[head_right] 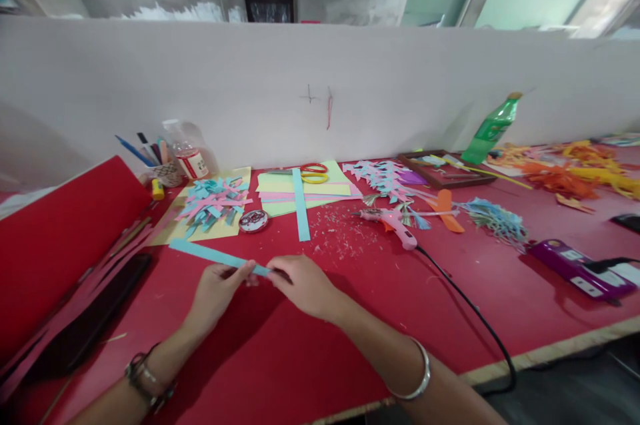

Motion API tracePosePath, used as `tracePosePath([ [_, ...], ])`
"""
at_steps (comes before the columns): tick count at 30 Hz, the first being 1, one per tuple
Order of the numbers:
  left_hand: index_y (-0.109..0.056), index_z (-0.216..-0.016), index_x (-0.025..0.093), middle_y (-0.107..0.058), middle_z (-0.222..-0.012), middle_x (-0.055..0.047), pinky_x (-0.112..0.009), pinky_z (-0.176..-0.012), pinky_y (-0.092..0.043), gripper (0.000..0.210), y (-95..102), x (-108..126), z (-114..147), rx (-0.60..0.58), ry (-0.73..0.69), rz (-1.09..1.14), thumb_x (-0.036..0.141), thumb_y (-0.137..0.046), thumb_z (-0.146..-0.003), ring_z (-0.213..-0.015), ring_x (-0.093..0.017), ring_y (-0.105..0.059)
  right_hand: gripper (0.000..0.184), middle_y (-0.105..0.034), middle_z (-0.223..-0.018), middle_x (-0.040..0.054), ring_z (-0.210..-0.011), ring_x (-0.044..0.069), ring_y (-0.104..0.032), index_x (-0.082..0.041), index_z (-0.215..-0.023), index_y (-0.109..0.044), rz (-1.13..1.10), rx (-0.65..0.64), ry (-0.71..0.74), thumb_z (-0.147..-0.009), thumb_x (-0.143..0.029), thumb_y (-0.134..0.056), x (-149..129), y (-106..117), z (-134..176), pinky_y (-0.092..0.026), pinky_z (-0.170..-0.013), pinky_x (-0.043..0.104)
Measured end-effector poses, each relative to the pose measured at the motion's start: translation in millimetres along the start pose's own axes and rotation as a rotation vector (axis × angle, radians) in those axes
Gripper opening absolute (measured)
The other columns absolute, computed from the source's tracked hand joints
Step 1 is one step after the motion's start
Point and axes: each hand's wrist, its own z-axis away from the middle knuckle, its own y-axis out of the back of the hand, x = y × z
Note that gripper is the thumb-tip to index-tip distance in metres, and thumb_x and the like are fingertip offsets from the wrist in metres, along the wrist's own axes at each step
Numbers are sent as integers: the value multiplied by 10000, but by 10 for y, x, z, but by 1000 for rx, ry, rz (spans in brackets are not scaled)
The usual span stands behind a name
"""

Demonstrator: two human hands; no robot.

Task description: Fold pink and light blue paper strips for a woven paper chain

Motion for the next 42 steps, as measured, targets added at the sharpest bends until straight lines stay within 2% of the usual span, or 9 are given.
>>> tracePosePath([
  [4,-600,-544,126,-601,-494,-37,-206,-455,-418,388,48,40,22,-176,175,79,484,-513,-663,-417,-110,-530,200,-584,-715,22,-637,110,-489,-172,-786,-559,177,22,-31,-794,-183,-360,122,18,-8,-299,-574,206],
  [7,-611,-563,123,-589,-475,-51,-211,-413,-401,436,101,182,120,-690,293,14,498,-444,-710,-367,-109,-514,187,-573,-641,17,-581,104,-470,-171,-719,-564,278,50,-87,-762,-181,-383,224,55,-3,-264,-543,209],
  [9,-625,-635,133,-608,-536,-61,-226,-459,-423,394,89,306,193,-922,194,-47,456,-427,-741,-430,-123,-543,185,-570,-621,18,-561,102,-462,-171,-688,-567,328,59,-104,-748,-190,-393,248,73,3,-244,-526,213],
  [11,-620,-753,162,-630,-708,-68,-257,-611,-444,308,40,403,227,-772,-110,-169,391,-414,-771,-642,-151,-578,161,-576,-617,15,-555,102,-465,-176,-683,-572,360,32,-95,-727,-210,-420,234,80,9,-231,-514,213],
  [13,-589,-870,191,-597,-909,-73,-305,-765,-394,228,-15,436,205,-454,-419,-423,321,-426,-776,-875,-187,-522,136,-587,-623,11,-560,104,-477,-181,-691,-575,402,14,-79,-703,-223,-447,199,74,14,-226,-513,212],
  [15,-567,-897,194,-567,-958,-77,-331,-779,-361,199,-49,401,150,-264,-554,-726,273,-432,-773,-928,-211,-480,132,-590,-615,8,-556,105,-482,-179,-684,-571,466,25,-58,-694,-221,-446,163,60,16,-223,-514,215],
  [20,-546,-712,170,-569,-620,-22,-224,-503,-308,241,5,222,65,-391,-411,-1024,290,-359,-807,-577,-144,-515,125,-593,-605,-2,-554,103,-483,-174,-650,-554,547,13,47,-685,-200,-437,115,9,15,-220,-523,223],
  [31,-426,-597,162,-408,-403,64,-177,-393,-292,287,36,149,107,-476,-111,-506,363,-332,-781,-351,-75,-399,118,-595,-628,-1,-558,97,-486,-176,-694,-536,527,63,152,-713,-190,-421,62,-61,9,-200,-502,222],
  [42,-424,-589,161,-401,-382,67,-182,-408,-276,307,105,210,130,-514,-60,-439,405,-353,-762,-361,-74,-379,93,-549,-545,-19,-490,76,-412,-175,-652,-539,427,23,169,-668,-218,-459,128,20,8,-191,-480,198],
])
